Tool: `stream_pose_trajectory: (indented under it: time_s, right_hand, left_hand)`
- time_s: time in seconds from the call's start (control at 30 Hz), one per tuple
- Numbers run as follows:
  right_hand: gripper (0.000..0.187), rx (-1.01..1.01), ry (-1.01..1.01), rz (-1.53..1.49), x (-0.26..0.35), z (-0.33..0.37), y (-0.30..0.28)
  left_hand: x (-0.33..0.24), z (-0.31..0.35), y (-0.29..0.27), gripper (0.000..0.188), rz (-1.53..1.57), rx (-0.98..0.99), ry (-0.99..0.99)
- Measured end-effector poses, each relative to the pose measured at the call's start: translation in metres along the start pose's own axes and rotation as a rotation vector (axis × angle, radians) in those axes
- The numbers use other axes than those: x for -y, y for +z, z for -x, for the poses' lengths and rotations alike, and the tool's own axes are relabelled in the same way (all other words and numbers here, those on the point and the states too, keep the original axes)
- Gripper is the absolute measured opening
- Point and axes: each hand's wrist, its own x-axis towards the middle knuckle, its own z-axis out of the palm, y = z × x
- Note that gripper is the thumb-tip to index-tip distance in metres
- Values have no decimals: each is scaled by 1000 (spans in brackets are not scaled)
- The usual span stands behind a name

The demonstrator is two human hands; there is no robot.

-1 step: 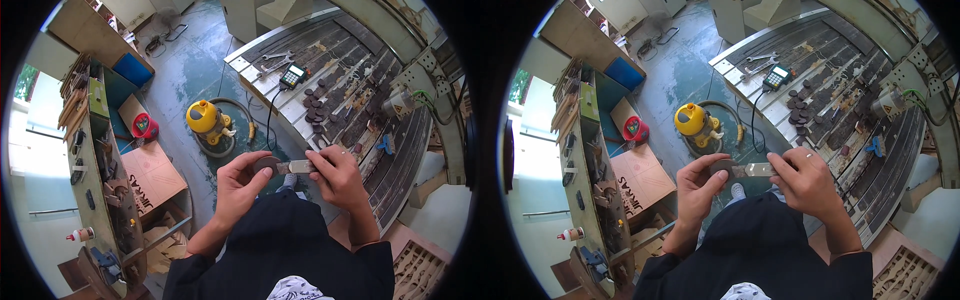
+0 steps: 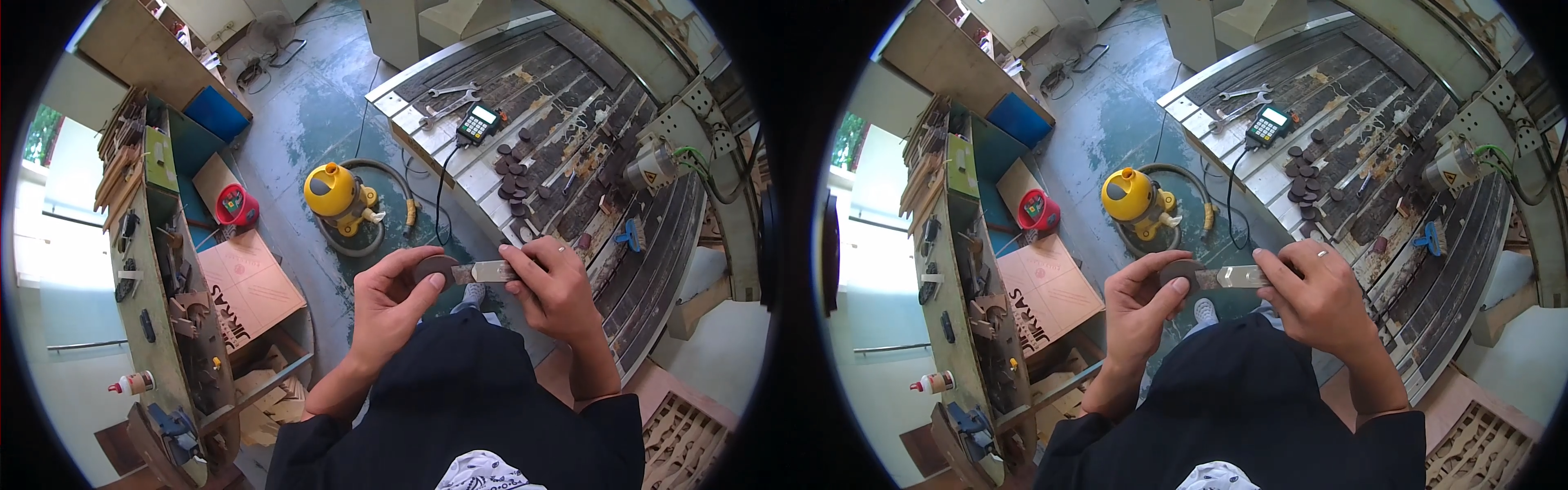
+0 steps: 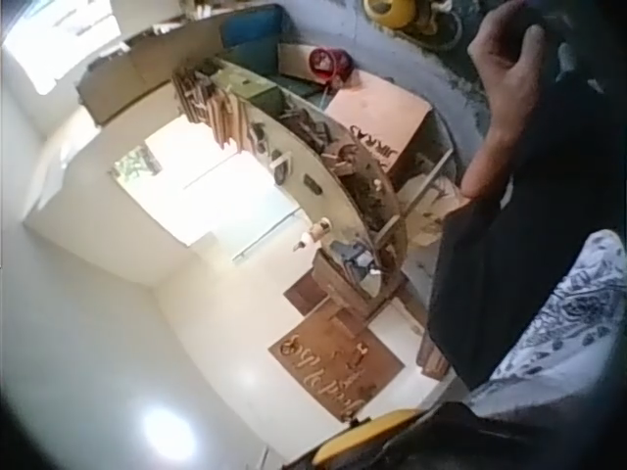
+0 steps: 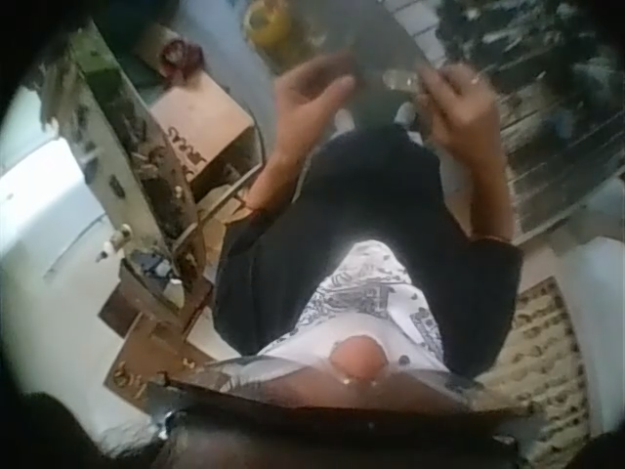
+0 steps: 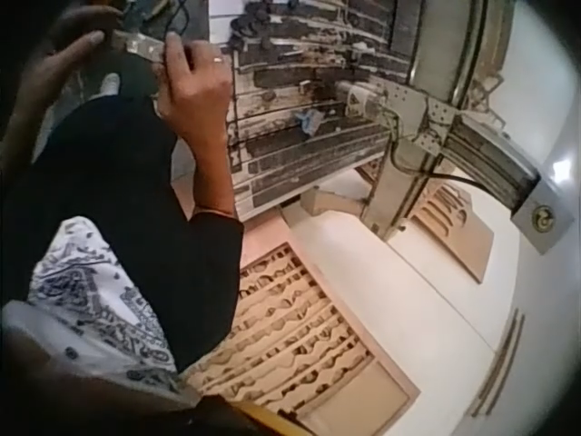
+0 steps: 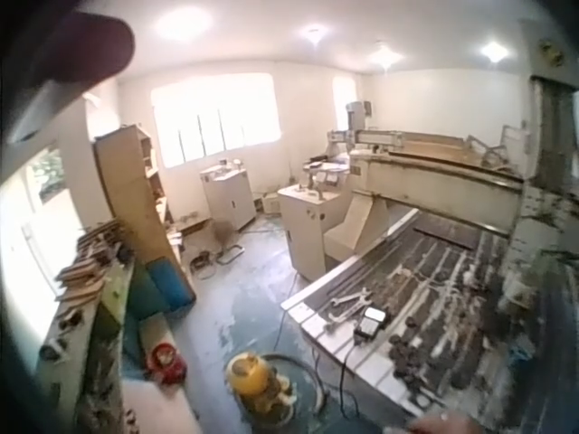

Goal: The recorder measures a small component with calipers and then sands it using a handheld sanding block.

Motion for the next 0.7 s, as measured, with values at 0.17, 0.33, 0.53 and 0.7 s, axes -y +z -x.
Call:
stream_pose_trajectory:
  time_s: [0.17,0.33,0.53,0.7]
  right_hand:
    - [34,-13,116,69,-11,3,4]
    - [23,-101,300,-195,-20,9,8]
    - [25,-29,204,-409,-9,13,16]
    - [27,9,137,-396,-5,10,20]
  left_hand:
    - [5,3,-15,31,-3,129,-62]
    - [1,-5,-7,32,293,98,-126]
    - [6,-9,-10,30,447,131,-226]
    - [10,-11,-11,31,501,149,-284]
